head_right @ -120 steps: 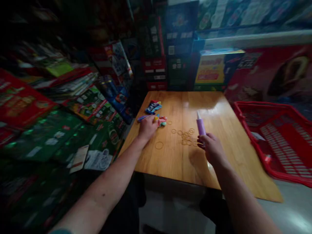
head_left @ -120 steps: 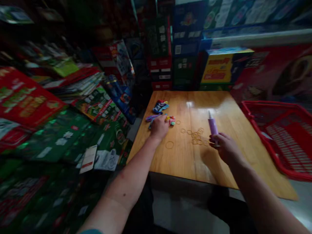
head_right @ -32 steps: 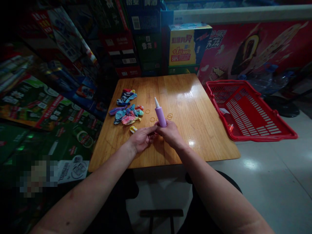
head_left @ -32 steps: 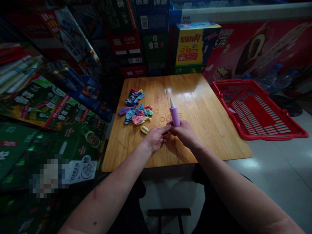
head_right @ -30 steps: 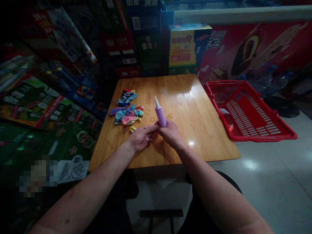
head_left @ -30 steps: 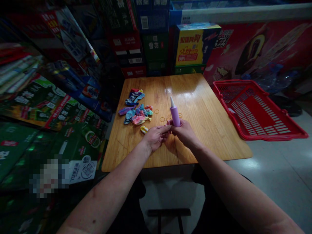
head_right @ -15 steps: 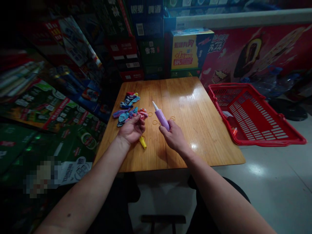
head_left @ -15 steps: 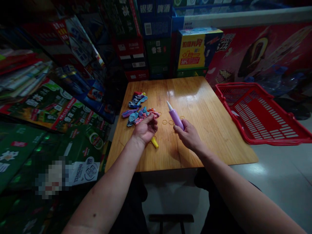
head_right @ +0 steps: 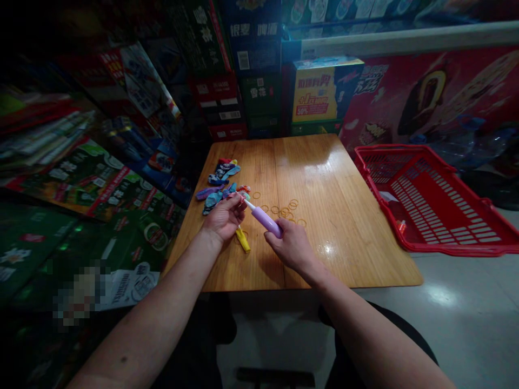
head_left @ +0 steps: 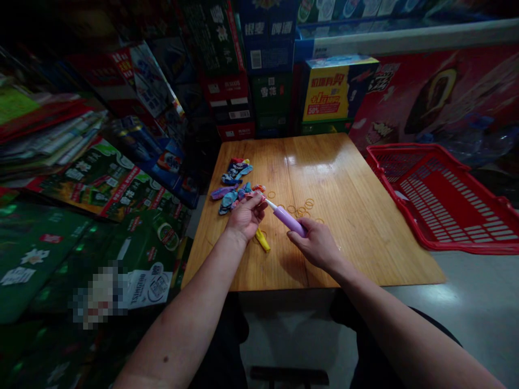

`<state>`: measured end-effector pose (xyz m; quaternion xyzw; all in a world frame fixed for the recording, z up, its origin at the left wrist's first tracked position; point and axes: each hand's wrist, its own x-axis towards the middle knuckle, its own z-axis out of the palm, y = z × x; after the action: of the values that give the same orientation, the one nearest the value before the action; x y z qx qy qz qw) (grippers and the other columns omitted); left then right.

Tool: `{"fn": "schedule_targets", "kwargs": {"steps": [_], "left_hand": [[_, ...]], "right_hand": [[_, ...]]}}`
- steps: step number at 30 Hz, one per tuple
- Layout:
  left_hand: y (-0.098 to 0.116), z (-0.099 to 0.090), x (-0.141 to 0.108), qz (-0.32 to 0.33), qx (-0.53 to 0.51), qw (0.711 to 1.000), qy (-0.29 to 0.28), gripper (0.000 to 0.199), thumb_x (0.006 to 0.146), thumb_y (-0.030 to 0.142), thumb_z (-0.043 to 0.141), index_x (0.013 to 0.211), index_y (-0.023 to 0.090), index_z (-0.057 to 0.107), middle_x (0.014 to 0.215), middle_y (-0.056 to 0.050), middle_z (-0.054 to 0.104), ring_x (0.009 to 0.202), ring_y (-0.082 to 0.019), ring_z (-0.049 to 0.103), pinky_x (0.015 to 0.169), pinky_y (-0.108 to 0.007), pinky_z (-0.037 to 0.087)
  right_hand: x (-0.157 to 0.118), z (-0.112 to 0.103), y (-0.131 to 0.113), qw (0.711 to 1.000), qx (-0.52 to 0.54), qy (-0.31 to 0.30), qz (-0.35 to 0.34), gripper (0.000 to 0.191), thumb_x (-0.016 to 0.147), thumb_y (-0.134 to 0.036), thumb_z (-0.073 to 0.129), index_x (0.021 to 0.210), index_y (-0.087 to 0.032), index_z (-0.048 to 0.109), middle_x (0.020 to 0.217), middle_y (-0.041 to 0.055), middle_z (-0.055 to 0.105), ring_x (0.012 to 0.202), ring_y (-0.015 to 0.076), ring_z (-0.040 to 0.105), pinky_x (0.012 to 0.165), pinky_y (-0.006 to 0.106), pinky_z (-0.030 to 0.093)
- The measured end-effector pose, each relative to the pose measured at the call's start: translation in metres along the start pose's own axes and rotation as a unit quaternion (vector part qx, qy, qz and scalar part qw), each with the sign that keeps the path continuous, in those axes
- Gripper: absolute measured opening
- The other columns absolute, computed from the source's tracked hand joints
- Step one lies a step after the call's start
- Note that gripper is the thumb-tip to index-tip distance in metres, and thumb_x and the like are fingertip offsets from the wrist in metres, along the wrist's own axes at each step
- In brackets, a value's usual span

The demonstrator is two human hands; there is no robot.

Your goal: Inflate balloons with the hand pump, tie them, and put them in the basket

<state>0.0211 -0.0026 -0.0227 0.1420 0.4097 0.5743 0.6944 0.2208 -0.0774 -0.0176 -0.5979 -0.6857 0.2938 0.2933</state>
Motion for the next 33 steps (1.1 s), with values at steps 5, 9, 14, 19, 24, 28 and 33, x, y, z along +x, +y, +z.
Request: {"fn": "schedule_targets", "kwargs": {"steps": [5,9,14,19,24,28,33], "left_hand": [[-0.005,0.001,-0.001,0.025,0.019,0.999,-0.021,0.025,0.067,0.014,0.086,0.083,0.017,0.066,0.082,0.001,0.073,0.069,-0.01,0.069,0.054,-0.017,0.044],[-0.007,0.002,-0.002,0.034,0.038,0.998,-0.032,0.026,0.066,0.017,0.087,0.082,0.017,0.067,0.083,0.001,0.073,0.068,-0.009,0.067,0.055,-0.018,0.042],[-0.01,0.003,-0.004,0.029,0.059,0.997,-0.041,0.026,0.066,0.019,0.087,0.085,0.016,0.07,0.083,-0.001,0.072,0.067,-0.008,0.065,0.056,-0.018,0.041],[-0.015,0.0,-0.006,0.016,0.076,0.995,-0.061,0.025,0.067,0.021,0.087,0.086,0.017,0.071,0.085,0.0,0.072,0.068,-0.008,0.064,0.059,-0.019,0.042],[-0.02,-0.001,-0.008,0.005,0.079,0.994,-0.077,0.024,0.069,0.022,0.086,0.087,0.018,0.071,0.089,0.0,0.071,0.071,-0.008,0.062,0.063,-0.02,0.043],[-0.024,-0.001,-0.012,-0.023,0.066,0.992,-0.107,0.025,0.07,0.023,0.087,0.089,0.019,0.071,0.092,0.001,0.07,0.075,-0.009,0.062,0.068,-0.023,0.044],[-0.019,-0.001,-0.016,-0.069,0.032,0.988,-0.134,0.024,0.074,0.024,0.085,0.093,0.021,0.071,0.098,0.0,0.071,0.084,-0.012,0.064,0.076,-0.027,0.047]], "right_hand": [[0.0,-0.001,-0.002,1.0,-0.004,-0.011,0.004,0.016,0.085,-0.032,0.062,0.085,-0.018,0.069,0.067,0.001,0.062,0.059,0.014,0.053,0.055,0.028,0.032],[0.0,-0.001,-0.003,1.0,-0.003,-0.016,0.005,0.016,0.085,-0.033,0.062,0.083,-0.018,0.068,0.065,0.0,0.06,0.058,0.0134,0.053,0.054,0.028,0.031],[0.001,-0.001,-0.001,0.999,0.013,-0.027,0.016,0.021,0.086,-0.036,0.062,0.083,-0.017,0.069,0.064,-0.0001,0.06,0.057,0.0132,0.052,0.053,0.027,0.031],[0.003,-0.002,0.001,0.996,0.047,-0.058,0.049,0.025,0.086,-0.04,0.062,0.078,-0.017,0.068,0.061,0.0,0.059,0.053,0.012,0.05,0.049,0.027,0.029],[0.003,-0.002,0.003,0.982,0.126,-0.093,0.105,0.026,0.086,-0.04,0.062,0.077,-0.017,0.068,0.061,0.0006,0.06,0.048,0.0102,0.048,0.044,0.024,0.03],[0.002,-0.002,0.003,0.962,0.199,-0.123,0.142,0.025,0.086,-0.041,0.061,0.084,-0.016,0.069,0.069,0.0029,0.066,0.045,0.0094,0.047,0.04,0.024,0.032],[0.002,-0.006,0.005,0.954,0.233,-0.132,0.136,0.027,0.086,-0.041,0.062,0.089,-0.016,0.07,0.068,0.0018,0.063,0.045,0.0088,0.045,0.04,0.023,0.031]]}}
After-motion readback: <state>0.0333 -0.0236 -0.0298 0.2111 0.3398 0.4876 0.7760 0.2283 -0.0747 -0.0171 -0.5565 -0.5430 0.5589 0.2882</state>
